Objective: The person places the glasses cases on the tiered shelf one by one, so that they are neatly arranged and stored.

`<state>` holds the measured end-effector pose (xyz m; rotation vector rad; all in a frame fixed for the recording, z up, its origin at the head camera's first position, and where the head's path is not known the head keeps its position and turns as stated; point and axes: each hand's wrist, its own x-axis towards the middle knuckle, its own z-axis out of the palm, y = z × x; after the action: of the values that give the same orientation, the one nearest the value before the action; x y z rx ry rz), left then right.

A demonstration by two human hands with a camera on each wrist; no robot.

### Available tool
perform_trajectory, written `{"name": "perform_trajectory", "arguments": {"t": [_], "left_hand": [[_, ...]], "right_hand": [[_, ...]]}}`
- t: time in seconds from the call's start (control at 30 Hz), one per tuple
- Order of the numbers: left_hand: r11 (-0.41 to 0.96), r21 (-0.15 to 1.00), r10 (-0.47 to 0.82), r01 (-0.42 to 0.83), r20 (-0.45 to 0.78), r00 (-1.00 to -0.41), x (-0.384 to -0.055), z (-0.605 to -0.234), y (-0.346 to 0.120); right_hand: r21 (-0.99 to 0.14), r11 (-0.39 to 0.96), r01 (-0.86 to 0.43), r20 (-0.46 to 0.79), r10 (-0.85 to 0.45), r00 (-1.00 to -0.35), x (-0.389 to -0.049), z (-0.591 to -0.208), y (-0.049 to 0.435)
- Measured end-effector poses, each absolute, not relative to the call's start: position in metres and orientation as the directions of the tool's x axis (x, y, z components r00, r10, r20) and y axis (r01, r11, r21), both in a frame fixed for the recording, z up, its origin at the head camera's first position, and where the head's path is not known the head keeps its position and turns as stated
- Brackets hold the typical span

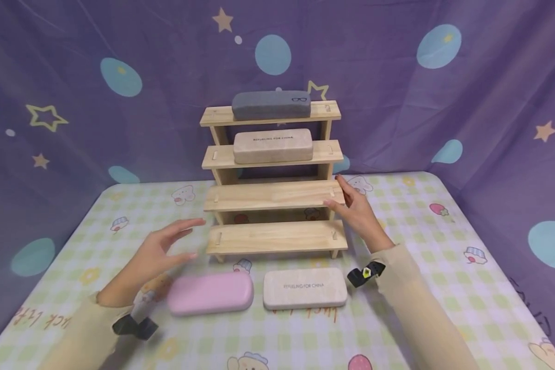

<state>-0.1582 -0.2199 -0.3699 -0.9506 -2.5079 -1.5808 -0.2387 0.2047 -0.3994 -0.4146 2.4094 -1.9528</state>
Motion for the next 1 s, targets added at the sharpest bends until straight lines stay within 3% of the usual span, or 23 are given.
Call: {"name": "perform_trajectory", "arguments": {"t": [0.37,0.7,1.0], "left_hand": [[0.236,0.850,0.496,0.471,0.311,-0.811,-0.129,-0.401,-0.236],[0.297,0.916,0.413,0.268,0.130,-0.902,-0.112,-0.418,-0.257],[0.095,0.967,0.474,0.237,0.166,-0.865,-0.111,-0.435,-0.262]], "right_hand": [[-0.967,0.161,-0.198,0.161,-0.213,-0.964,-0.239,-0.401,0.205],[-0.965,0.149,-0.215,0.182,-0.211,-0.960,-0.238,-0.401,0.204],[-0.968,0.127,-0.214,0.186,-0.205,-0.961,-0.239,-0.402,0.204]]}}
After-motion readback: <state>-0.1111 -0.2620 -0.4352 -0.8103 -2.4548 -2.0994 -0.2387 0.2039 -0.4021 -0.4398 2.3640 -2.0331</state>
